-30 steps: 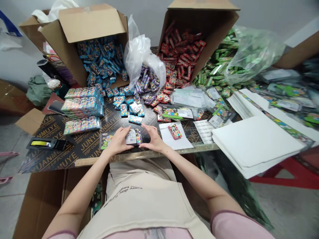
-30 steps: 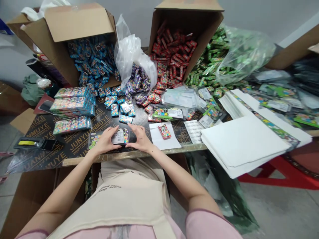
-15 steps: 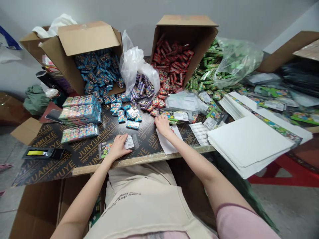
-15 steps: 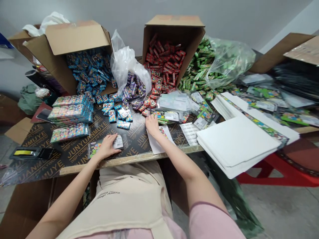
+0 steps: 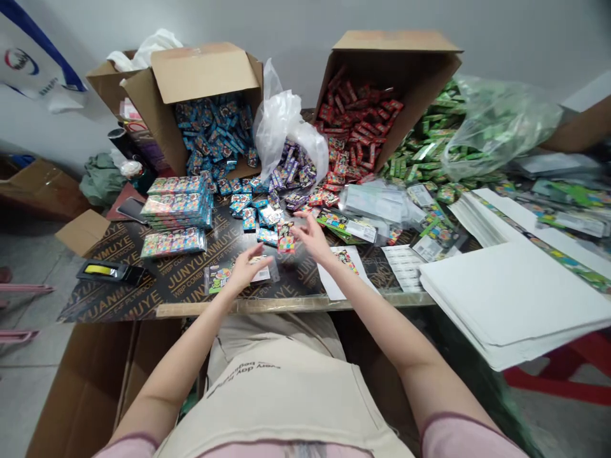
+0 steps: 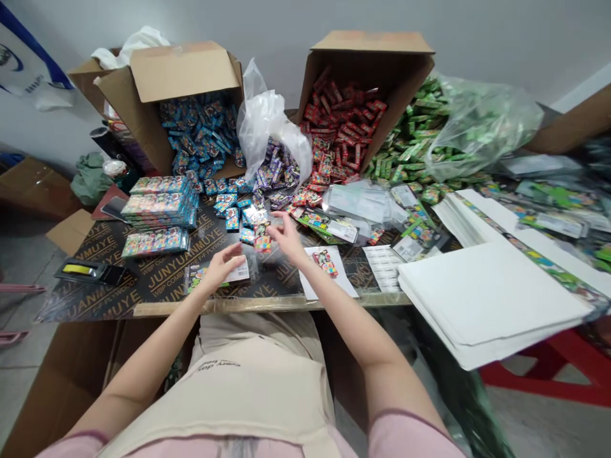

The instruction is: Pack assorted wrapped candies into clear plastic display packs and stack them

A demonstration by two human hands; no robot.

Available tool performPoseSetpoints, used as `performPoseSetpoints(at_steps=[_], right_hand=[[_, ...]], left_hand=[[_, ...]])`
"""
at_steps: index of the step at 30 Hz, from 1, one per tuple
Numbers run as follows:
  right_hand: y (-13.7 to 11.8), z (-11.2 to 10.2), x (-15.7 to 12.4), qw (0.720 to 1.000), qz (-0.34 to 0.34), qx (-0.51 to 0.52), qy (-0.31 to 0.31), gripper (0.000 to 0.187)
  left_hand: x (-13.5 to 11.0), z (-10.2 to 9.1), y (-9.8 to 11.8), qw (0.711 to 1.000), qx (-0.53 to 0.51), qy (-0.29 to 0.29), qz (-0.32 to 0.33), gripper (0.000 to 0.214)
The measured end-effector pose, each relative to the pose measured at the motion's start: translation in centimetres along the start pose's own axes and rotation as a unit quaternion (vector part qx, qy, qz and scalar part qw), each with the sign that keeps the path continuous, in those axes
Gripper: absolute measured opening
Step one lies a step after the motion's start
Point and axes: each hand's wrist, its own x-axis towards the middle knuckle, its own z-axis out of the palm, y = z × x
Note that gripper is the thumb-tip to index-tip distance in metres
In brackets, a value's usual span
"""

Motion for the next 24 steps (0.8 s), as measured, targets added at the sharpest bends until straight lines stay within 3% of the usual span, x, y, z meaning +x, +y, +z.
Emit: performPoseSetpoints(at_steps=[1,3,5,8,10,13,15,17,18,20,24], right_hand=[[-0.6,0.9,-0.7,0.996,0.017,0.074,-0.040,0.041],[-1.7,2.2,-2.3,0.988,0.026,0.123,-0.095,0.044],[-2.5,2.7,-3.6,0.992,-0.022,0.072,-0.106,0.053],[-3.1,2.4,-4.7,0.981,-0.145,-0.049,-0.123,0.082],[-3.0,2.2,-5.0,0.966,-0.195,-0.105,-0.131,0.084],[-2.1,1.9,-5.2,0.963,-0.197,-0.171,-0.072,0.075],[-1.2,1.7,-5.3,0.960,-0.173,-0.219,-0.033,0.072],[-0.2,1.6,-5.5,0.951,-0.152,-0.268,-0.020,0.071],[0.1,1.6,-5.6,0.945,-0.148,-0.289,-0.024,0.070],[0.5,1.6,-6.1,0.935,-0.150,-0.317,-0.044,0.071],[0.2,1.7,-6.8,0.935,-0.158,-0.299,-0.109,0.078]], left_hand=[[0.1,0.3,0.5,0.996,-0.080,-0.005,-0.041,0.058],[0.2,0.7,1.1,0.975,-0.191,-0.013,-0.109,0.050],[0.0,0.8,1.1,0.962,-0.235,-0.008,-0.139,0.046],[-0.4,0.4,0.5,0.966,-0.217,-0.016,-0.143,0.045],[-0.5,-0.2,0.0,0.980,-0.148,-0.042,-0.123,0.051],[-0.7,-1.8,-1.1,0.995,0.078,-0.054,-0.012,0.059],[-0.8,-3.0,-2.0,0.957,0.273,-0.068,0.067,0.075],[-0.9,-3.9,-2.9,0.900,0.411,-0.108,0.100,0.096],[-0.9,-4.2,-3.2,0.880,0.447,-0.124,0.104,0.101],[-1.0,-4.5,-3.7,0.866,0.468,-0.132,0.113,0.101],[-1.2,-4.5,-3.5,0.881,0.439,-0.113,0.136,0.107]])
